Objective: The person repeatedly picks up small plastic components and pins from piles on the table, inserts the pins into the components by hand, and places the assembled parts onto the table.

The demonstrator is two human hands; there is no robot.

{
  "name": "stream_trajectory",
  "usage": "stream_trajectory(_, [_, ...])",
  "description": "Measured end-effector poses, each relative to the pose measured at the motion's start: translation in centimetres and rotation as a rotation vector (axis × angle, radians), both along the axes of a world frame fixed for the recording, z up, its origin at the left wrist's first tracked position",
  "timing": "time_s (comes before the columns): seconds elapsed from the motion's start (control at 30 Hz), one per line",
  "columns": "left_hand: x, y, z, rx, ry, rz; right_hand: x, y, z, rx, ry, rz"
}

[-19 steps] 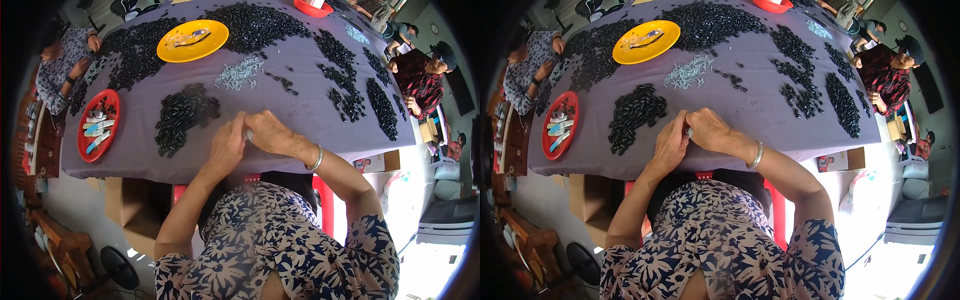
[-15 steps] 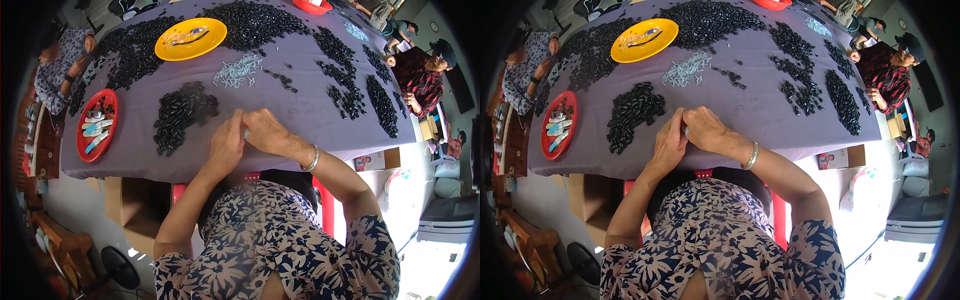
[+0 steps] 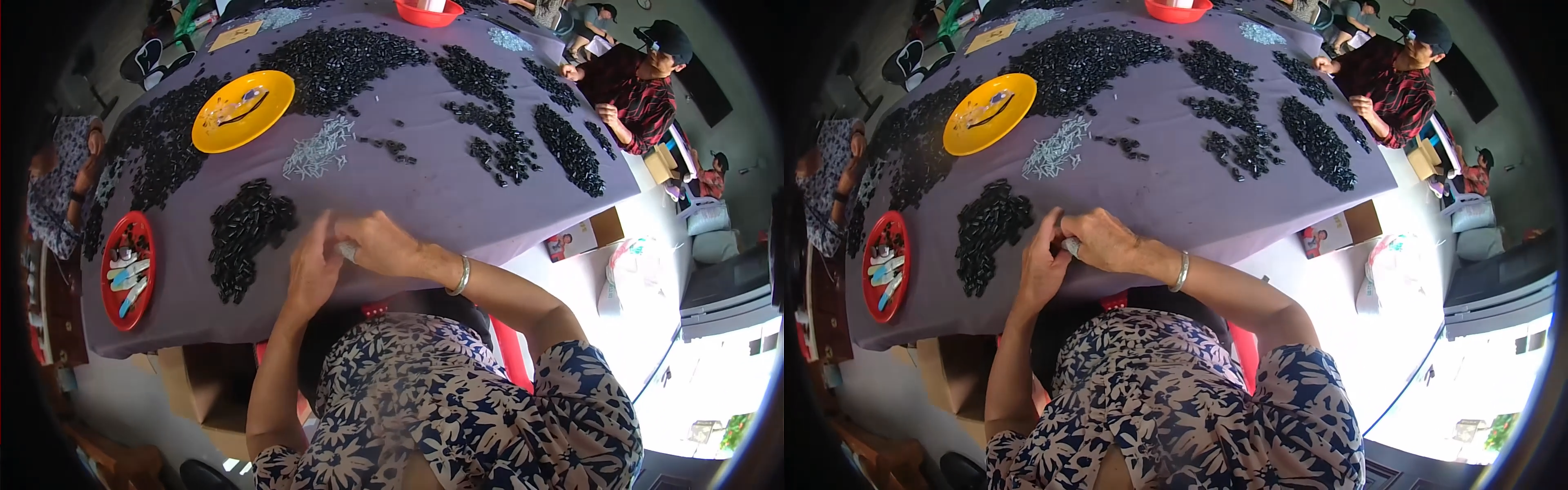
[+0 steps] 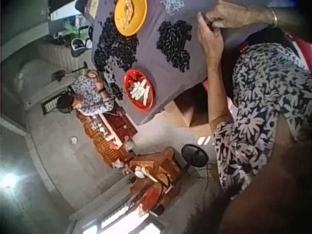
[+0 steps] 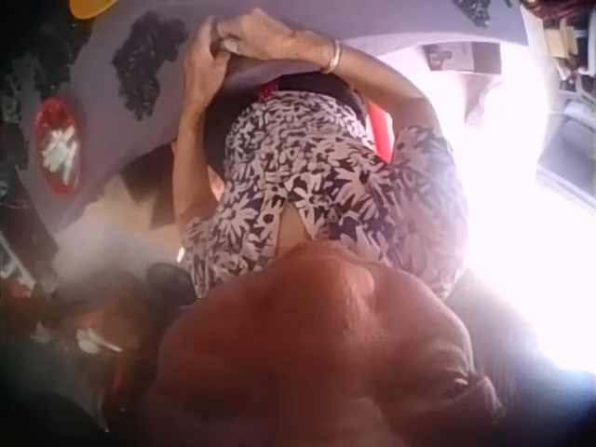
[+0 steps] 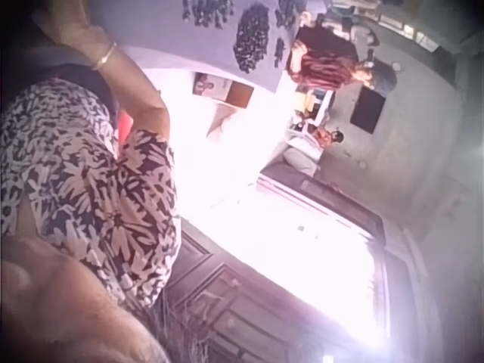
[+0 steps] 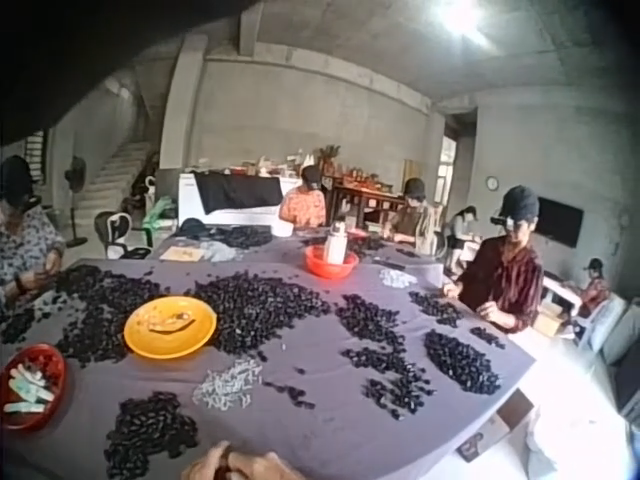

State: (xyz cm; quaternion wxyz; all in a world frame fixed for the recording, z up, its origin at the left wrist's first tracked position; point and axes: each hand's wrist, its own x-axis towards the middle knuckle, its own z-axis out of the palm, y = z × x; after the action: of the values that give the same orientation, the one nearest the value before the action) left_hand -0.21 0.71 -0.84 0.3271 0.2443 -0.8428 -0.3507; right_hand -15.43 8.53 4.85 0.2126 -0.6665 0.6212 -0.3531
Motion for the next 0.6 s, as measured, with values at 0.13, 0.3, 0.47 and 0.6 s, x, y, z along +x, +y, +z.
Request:
stream_trajectory(0.13, [-0.1,-0.4,-0.1,0.004,-0.042,0.006,-0.6,-0.7,0.1,0.024,0.06,0.045])
stream_trajectory(0.3, [-0.5,0.9,0.2,-0.077,-0.003,0.057,0.0,-0.7,0.7,0.123,0.119,0.067])
stream_trajectory(0.47, [-1.3,2.0,0.4,-0.272,-0.027,0.102,-0.2,-0.5,0.9,0.158,-0.005,-0.098])
stream_trajectory(0.6, [-0.9,1.9,0.2,-0.276,-0.018,0.09,-0.2,-0.1,2.1,0.325,-0.17,-0.076])
